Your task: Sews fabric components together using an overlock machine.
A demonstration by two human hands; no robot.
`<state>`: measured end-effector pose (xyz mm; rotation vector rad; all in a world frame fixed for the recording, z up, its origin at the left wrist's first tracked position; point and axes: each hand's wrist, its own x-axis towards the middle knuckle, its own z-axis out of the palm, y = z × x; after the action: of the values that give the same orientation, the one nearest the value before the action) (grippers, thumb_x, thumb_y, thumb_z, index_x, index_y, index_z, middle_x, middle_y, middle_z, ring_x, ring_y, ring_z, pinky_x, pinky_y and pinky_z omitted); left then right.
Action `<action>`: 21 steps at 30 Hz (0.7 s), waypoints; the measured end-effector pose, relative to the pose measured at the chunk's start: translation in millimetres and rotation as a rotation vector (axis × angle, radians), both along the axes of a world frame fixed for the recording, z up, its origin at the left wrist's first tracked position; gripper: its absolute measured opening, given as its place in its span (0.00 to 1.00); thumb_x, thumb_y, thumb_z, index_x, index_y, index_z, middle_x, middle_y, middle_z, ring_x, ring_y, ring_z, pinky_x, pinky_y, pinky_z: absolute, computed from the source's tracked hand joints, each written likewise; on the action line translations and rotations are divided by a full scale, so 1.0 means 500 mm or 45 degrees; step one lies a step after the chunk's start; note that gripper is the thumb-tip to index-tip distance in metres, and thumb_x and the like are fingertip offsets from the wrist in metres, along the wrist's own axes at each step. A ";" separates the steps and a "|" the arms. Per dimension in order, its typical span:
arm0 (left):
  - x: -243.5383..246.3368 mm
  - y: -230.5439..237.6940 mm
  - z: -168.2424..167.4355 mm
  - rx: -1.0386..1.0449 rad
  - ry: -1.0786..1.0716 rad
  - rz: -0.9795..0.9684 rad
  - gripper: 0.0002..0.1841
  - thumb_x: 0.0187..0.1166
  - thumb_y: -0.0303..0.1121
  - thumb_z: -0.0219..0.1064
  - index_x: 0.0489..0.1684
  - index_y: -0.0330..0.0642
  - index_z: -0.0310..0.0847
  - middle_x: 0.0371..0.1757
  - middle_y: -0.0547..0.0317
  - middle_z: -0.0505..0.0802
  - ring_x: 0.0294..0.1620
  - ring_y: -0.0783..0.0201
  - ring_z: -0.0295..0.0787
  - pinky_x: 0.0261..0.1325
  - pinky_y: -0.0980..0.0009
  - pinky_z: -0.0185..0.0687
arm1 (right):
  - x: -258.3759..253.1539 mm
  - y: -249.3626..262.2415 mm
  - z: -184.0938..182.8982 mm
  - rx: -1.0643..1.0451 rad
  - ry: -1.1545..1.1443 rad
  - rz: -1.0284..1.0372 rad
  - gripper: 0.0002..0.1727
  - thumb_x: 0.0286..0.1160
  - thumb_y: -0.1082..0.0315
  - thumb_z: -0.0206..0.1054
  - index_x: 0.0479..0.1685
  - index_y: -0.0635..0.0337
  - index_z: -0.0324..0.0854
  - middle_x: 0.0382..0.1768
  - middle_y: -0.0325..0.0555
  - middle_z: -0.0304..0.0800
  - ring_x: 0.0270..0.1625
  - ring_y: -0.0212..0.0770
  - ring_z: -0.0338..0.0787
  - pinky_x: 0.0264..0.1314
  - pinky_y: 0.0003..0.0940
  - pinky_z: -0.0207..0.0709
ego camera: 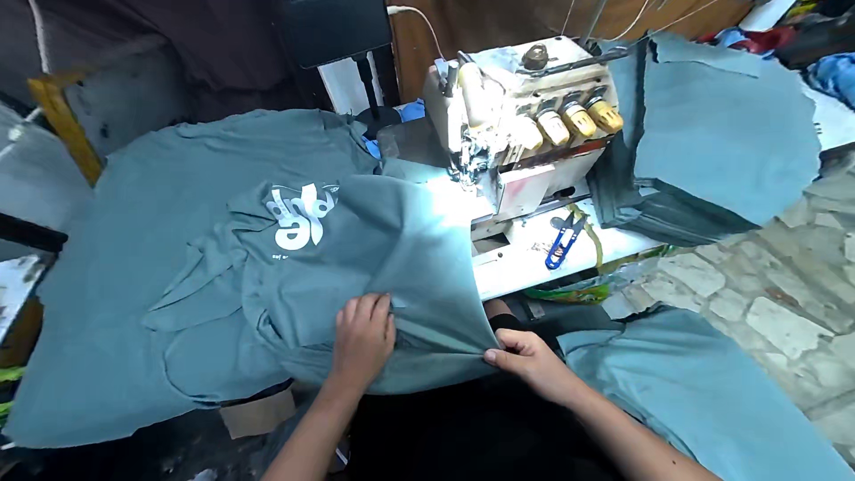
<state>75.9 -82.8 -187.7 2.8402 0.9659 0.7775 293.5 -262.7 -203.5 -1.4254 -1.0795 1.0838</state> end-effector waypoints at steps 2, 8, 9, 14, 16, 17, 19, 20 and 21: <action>-0.014 0.014 0.000 0.048 0.006 -0.004 0.14 0.73 0.29 0.65 0.48 0.31 0.91 0.45 0.37 0.93 0.47 0.33 0.90 0.47 0.41 0.83 | 0.008 0.002 -0.013 -0.055 0.000 -0.028 0.14 0.76 0.66 0.66 0.20 0.53 0.76 0.23 0.24 0.76 0.29 0.15 0.74 0.35 0.14 0.68; -0.016 0.032 0.043 -0.302 -0.132 0.023 0.11 0.77 0.24 0.62 0.39 0.27 0.91 0.42 0.39 0.94 0.48 0.44 0.92 0.55 0.49 0.85 | 0.028 0.024 -0.027 -0.133 -0.099 0.009 0.13 0.78 0.64 0.67 0.24 0.58 0.80 0.24 0.29 0.78 0.30 0.18 0.76 0.37 0.18 0.69; -0.017 0.030 0.076 -0.533 -0.269 0.088 0.11 0.80 0.25 0.60 0.39 0.26 0.89 0.40 0.46 0.93 0.46 0.56 0.90 0.54 0.59 0.84 | 0.038 0.032 -0.014 -0.103 -0.155 -0.006 0.13 0.78 0.64 0.67 0.27 0.62 0.81 0.27 0.34 0.79 0.32 0.21 0.76 0.40 0.21 0.70; -0.019 0.044 0.241 -1.188 -1.095 0.156 0.15 0.89 0.31 0.47 0.36 0.53 0.80 0.30 0.77 0.91 0.34 0.80 0.90 0.43 0.76 0.90 | 0.069 0.142 0.072 0.147 -0.041 -0.310 0.14 0.80 0.66 0.64 0.51 0.70 0.86 0.44 0.45 0.90 0.45 0.25 0.87 0.54 0.24 0.81; -0.011 0.043 0.287 -1.214 -1.178 0.098 0.18 0.90 0.33 0.44 0.36 0.55 0.81 0.31 0.75 0.93 0.35 0.79 0.92 0.43 0.77 0.91 | 0.058 0.195 0.084 0.130 0.207 -0.279 0.13 0.82 0.68 0.65 0.52 0.72 0.82 0.44 0.47 0.88 0.44 0.27 0.85 0.51 0.24 0.81; -0.007 0.041 0.306 -1.233 -1.218 0.079 0.19 0.90 0.34 0.43 0.36 0.55 0.83 0.32 0.73 0.94 0.37 0.78 0.92 0.44 0.76 0.91 | 0.048 0.213 0.086 0.123 0.311 -0.267 0.10 0.82 0.69 0.64 0.47 0.69 0.80 0.36 0.42 0.85 0.36 0.25 0.82 0.42 0.22 0.77; -0.005 0.039 0.337 -1.338 -1.298 0.056 0.20 0.92 0.38 0.42 0.40 0.54 0.85 0.36 0.69 0.96 0.41 0.75 0.94 0.47 0.73 0.92 | 0.035 0.220 0.090 0.181 0.497 -0.216 0.08 0.86 0.69 0.58 0.37 0.60 0.75 0.27 0.35 0.81 0.30 0.24 0.81 0.37 0.23 0.76; -0.004 0.038 0.348 -1.388 -1.321 0.062 0.22 0.93 0.40 0.42 0.39 0.54 0.86 0.36 0.68 0.96 0.40 0.74 0.95 0.45 0.72 0.93 | 0.034 0.209 0.096 0.239 0.571 -0.199 0.09 0.87 0.70 0.56 0.35 0.58 0.75 0.27 0.34 0.81 0.31 0.25 0.82 0.39 0.24 0.78; -0.005 0.042 0.355 -1.420 -1.317 0.055 0.23 0.93 0.42 0.42 0.38 0.54 0.87 0.35 0.67 0.97 0.38 0.74 0.95 0.42 0.72 0.94 | 0.036 0.192 0.106 0.295 0.624 -0.196 0.09 0.86 0.71 0.55 0.35 0.57 0.75 0.28 0.33 0.82 0.32 0.24 0.83 0.41 0.24 0.79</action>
<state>73.2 -62.0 -10.2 1.2165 0.8290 1.0442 311.4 -166.9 -150.7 -0.9711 -0.7024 1.0823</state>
